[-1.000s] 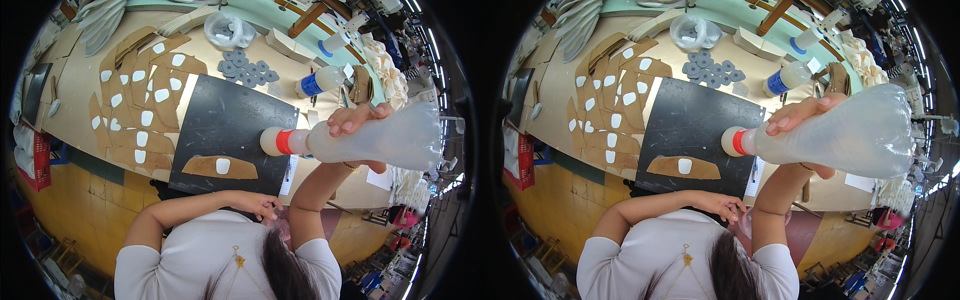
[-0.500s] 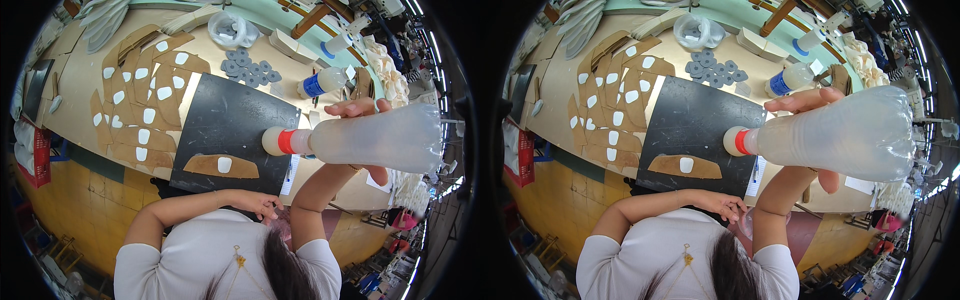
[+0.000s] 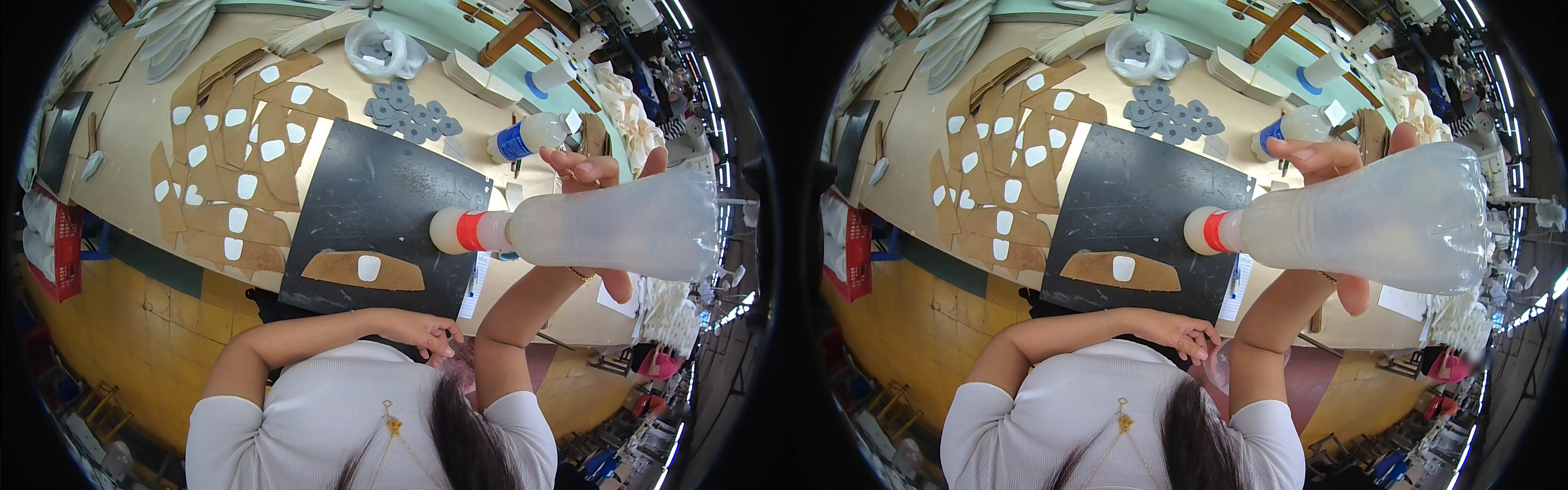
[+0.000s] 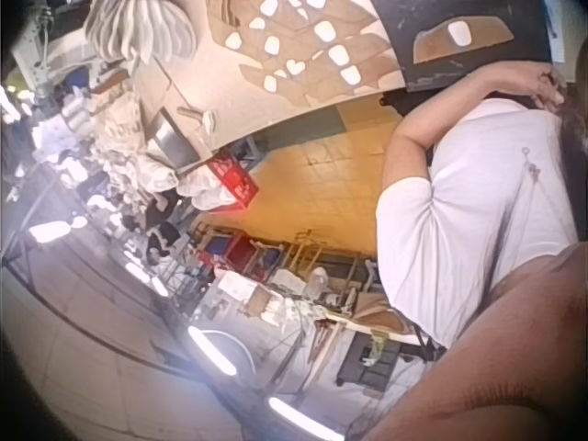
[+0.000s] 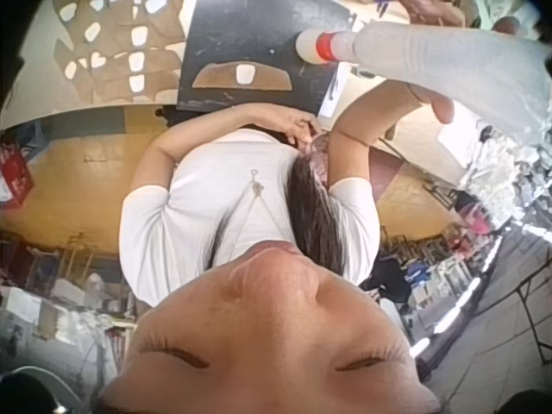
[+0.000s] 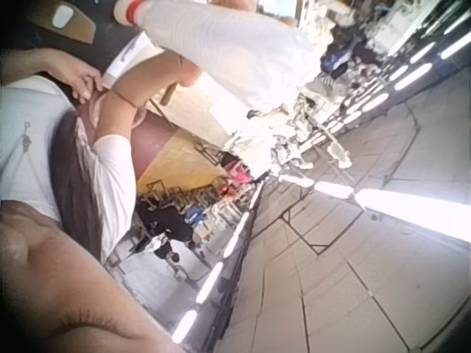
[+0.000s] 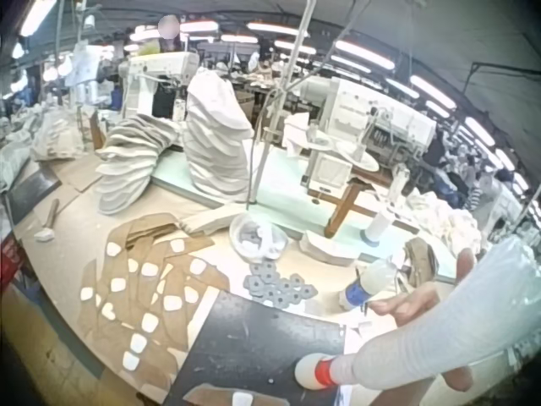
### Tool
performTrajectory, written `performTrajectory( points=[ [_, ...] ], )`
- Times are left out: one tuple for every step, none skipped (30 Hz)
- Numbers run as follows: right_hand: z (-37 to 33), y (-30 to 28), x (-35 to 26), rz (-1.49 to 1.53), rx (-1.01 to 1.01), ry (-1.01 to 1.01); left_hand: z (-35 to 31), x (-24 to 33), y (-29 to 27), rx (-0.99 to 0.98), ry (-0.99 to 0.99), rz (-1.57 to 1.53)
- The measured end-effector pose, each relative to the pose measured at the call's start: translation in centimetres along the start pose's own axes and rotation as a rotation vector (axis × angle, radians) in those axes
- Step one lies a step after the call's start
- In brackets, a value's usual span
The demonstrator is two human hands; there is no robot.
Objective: The person applies glue from a squeeze bottle onto multiple small brown cardboard pieces laid out on a worktable. They then pick up a white fabric piece and place it onto one of the glued cardboard pieces.
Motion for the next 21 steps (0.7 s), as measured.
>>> performTrajectory(
  points=[
    [0.0, 0.1, 0.1, 0.012, -0.001, -0.011, 0.0, 0.0, 0.0, 0.002, 0.001, 0.0],
    [0.1, 0.1, 0.1, 0.017, -0.01, -0.01, 0.0, -0.1, 0.0, 0.001, -0.001, 0.0],
    [0.2, 0.1, 0.0, 0.022, -0.02, -0.009, 0.1, -0.1, -0.1, 0.001, -0.003, 0.0],
    [0.2, 0.1, 0.0, 0.026, -0.029, -0.009, 0.1, -0.2, -0.1, -0.002, -0.004, 0.002],
    [0.3, 0.2, 0.0, 0.034, -0.022, -0.012, 0.1, -0.3, -0.1, -0.005, -0.004, 0.004],
    [0.3, 0.4, 0.0, 0.042, -0.015, -0.016, 0.2, -0.3, -0.1, -0.008, -0.004, 0.007],
    [0.4, 0.5, -0.1, 0.049, -0.007, -0.02, 0.2, -0.2, -0.1, -0.008, -0.005, 0.008],
    [0.4, 0.5, -0.1, 0.047, -0.013, -0.023, 0.1, -0.1, 0.0, -0.007, -0.007, 0.009],
    [0.4, 0.5, -0.2, 0.045, -0.019, -0.026, 0.1, 0.0, 0.0, -0.006, -0.009, 0.01],
    [0.4, 0.5, -0.3, 0.043, -0.025, -0.028, 0.1, 0.0, 0.0, -0.006, -0.01, 0.012],
    [0.4, 0.5, -0.3, 0.043, -0.021, -0.032, 0.1, 0.0, 0.1, -0.005, -0.012, 0.013],
    [0.4, 0.5, -0.4, 0.042, -0.017, -0.035, 0.1, 0.1, 0.1, -0.004, -0.013, 0.015],
    [0.4, 0.5, -0.5, 0.041, -0.013, -0.039, 0.1, 0.0, 0.1, -0.009, -0.006, 0.013],
    [0.4, 0.5, -0.5, 0.039, -0.016, -0.036, 0.1, 0.0, 0.1, -0.012, 0.003, 0.011],
    [0.4, 0.4, -0.5, 0.037, -0.02, -0.033, 0.1, -0.1, 0.1, -0.015, 0.011, 0.009],
    [0.4, 0.4, -0.5, 0.036, -0.023, -0.03, 0.0, -0.1, 0.1, -0.016, 0.015, 0.041],
    [0.3, 0.3, -0.6, 0.038, -0.022, -0.036, -0.1, 0.0, 0.2, -0.021, 0.017, 0.072],
    [0.2, 0.2, -0.6, 0.04, -0.022, -0.041, -0.3, 0.2, 0.3, -0.026, 0.019, 0.104],
    [0.1, 0.2, -0.6, 0.044, -0.022, -0.047, -0.6, 0.4, 0.4, 0.008, 0.032, 0.171],
    [-0.1, 0.1, -0.5, 0.029, -0.007, -0.042, -1.1, 1.2, 0.5, 0.04, 0.042, 0.238],
    [-0.3, 0.1, -0.6, 0.01, 0.008, -0.038, -1.8, 2.4, 0.9, 0.068, 0.052, 0.307]
  ],
)
Point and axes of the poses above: each hand's wrist, its own z-axis towards the middle knuckle, its own y-axis out of the palm, x = y × z, the point moved 1 cm from there along z, towards the middle knuckle, and after that the axes turned 2 degrees about -y, right-handed, at the moved point
